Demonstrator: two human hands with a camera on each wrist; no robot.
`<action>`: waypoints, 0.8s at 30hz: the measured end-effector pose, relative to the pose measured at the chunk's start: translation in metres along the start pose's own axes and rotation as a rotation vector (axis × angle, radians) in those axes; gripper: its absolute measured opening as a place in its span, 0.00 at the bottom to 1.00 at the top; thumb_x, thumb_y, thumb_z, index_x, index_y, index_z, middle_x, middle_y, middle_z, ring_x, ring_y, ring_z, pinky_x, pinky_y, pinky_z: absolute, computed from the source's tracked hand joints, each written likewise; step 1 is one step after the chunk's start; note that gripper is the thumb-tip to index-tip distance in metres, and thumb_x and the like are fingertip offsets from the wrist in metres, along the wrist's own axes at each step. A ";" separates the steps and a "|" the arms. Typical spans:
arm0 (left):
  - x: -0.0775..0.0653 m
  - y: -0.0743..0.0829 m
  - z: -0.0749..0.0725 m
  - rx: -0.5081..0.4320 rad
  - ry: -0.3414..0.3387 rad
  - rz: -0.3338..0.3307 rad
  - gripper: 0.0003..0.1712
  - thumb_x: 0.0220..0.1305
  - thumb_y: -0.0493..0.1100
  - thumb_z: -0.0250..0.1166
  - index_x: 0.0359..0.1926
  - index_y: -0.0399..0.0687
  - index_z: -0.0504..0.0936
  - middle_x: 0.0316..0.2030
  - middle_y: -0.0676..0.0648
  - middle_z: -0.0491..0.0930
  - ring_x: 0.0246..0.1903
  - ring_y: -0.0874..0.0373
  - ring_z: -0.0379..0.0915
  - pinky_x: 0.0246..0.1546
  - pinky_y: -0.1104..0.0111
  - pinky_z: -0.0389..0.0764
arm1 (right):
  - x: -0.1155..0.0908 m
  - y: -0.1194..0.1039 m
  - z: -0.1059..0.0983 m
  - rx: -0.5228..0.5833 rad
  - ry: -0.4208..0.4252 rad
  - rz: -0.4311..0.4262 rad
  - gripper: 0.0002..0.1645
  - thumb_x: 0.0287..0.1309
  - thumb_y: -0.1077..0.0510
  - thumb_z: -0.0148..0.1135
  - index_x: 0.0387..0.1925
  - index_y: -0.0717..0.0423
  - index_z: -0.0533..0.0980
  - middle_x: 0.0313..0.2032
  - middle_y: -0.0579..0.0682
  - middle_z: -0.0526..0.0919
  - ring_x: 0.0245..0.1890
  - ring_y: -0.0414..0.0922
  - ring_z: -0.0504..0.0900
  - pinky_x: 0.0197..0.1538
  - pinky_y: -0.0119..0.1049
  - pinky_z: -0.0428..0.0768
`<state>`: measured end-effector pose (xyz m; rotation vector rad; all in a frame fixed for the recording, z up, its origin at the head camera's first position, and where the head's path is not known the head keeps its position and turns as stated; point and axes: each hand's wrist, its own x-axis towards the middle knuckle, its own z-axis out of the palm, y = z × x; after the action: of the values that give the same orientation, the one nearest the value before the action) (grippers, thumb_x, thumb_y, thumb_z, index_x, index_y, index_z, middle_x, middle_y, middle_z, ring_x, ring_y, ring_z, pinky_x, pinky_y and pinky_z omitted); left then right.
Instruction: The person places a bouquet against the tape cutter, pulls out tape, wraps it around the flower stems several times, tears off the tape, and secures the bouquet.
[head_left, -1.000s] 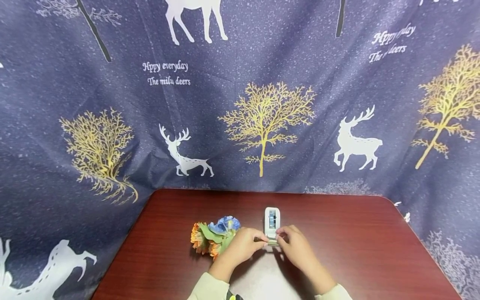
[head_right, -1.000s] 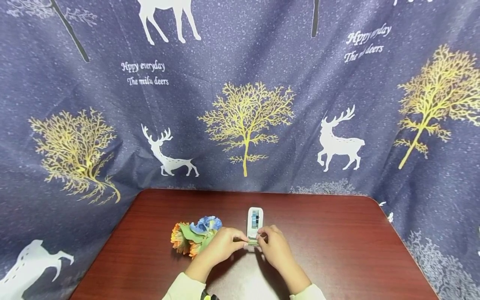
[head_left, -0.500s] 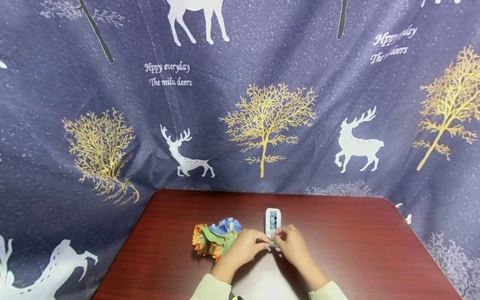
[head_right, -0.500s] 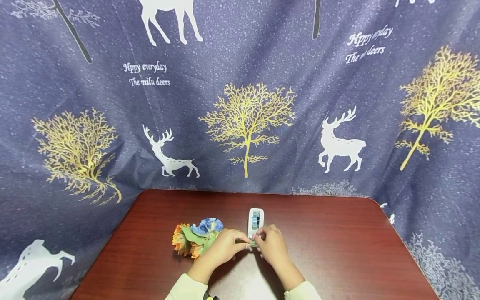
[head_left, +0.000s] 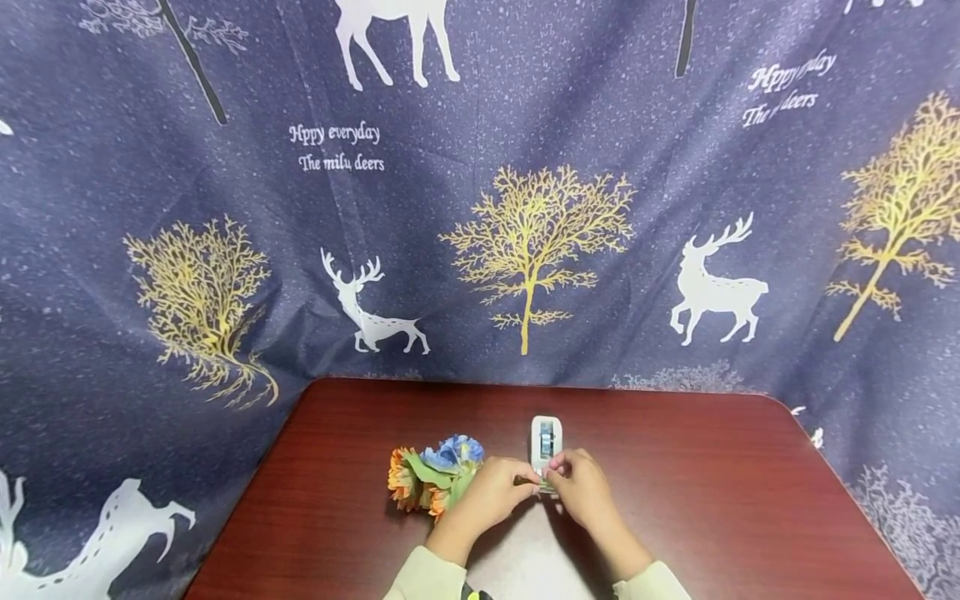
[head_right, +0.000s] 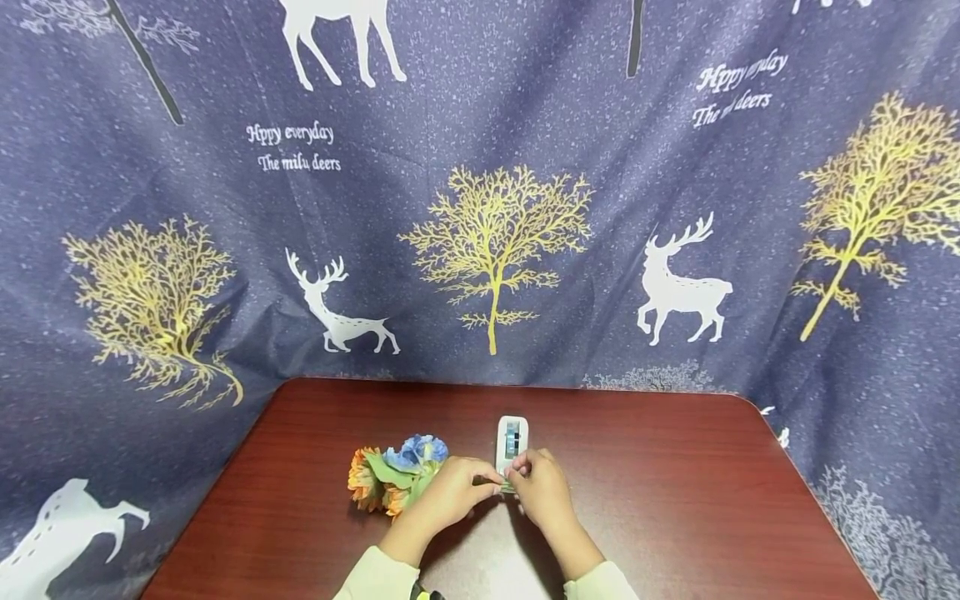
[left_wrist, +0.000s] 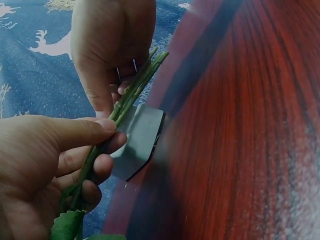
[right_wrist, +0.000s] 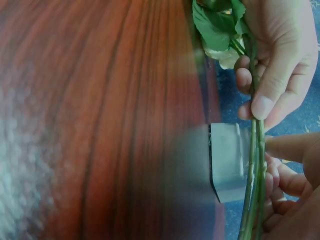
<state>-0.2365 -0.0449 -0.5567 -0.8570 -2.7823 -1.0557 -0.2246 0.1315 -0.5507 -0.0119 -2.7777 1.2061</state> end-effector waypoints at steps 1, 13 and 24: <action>0.001 0.000 0.000 0.001 0.002 0.000 0.05 0.61 0.42 0.72 0.38 0.56 0.91 0.38 0.56 0.90 0.38 0.68 0.83 0.45 0.75 0.81 | 0.001 0.000 0.000 0.003 0.001 0.002 0.06 0.52 0.59 0.72 0.30 0.54 0.80 0.30 0.47 0.77 0.30 0.40 0.73 0.38 0.36 0.73; 0.002 0.000 0.002 -0.006 0.020 0.011 0.06 0.61 0.41 0.72 0.39 0.55 0.91 0.39 0.55 0.90 0.40 0.66 0.85 0.46 0.73 0.82 | 0.001 -0.004 -0.003 0.009 0.020 -0.015 0.03 0.54 0.58 0.70 0.29 0.54 0.83 0.28 0.46 0.84 0.28 0.39 0.76 0.38 0.38 0.76; 0.001 0.000 0.002 -0.014 0.014 -0.006 0.06 0.61 0.41 0.71 0.39 0.54 0.91 0.38 0.55 0.90 0.40 0.65 0.85 0.46 0.72 0.82 | -0.002 -0.007 -0.005 -0.002 0.028 0.005 0.04 0.60 0.57 0.67 0.33 0.51 0.84 0.35 0.49 0.88 0.36 0.45 0.83 0.49 0.49 0.79</action>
<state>-0.2372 -0.0429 -0.5576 -0.8395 -2.7712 -1.0796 -0.2218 0.1303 -0.5428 -0.0353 -2.7561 1.1949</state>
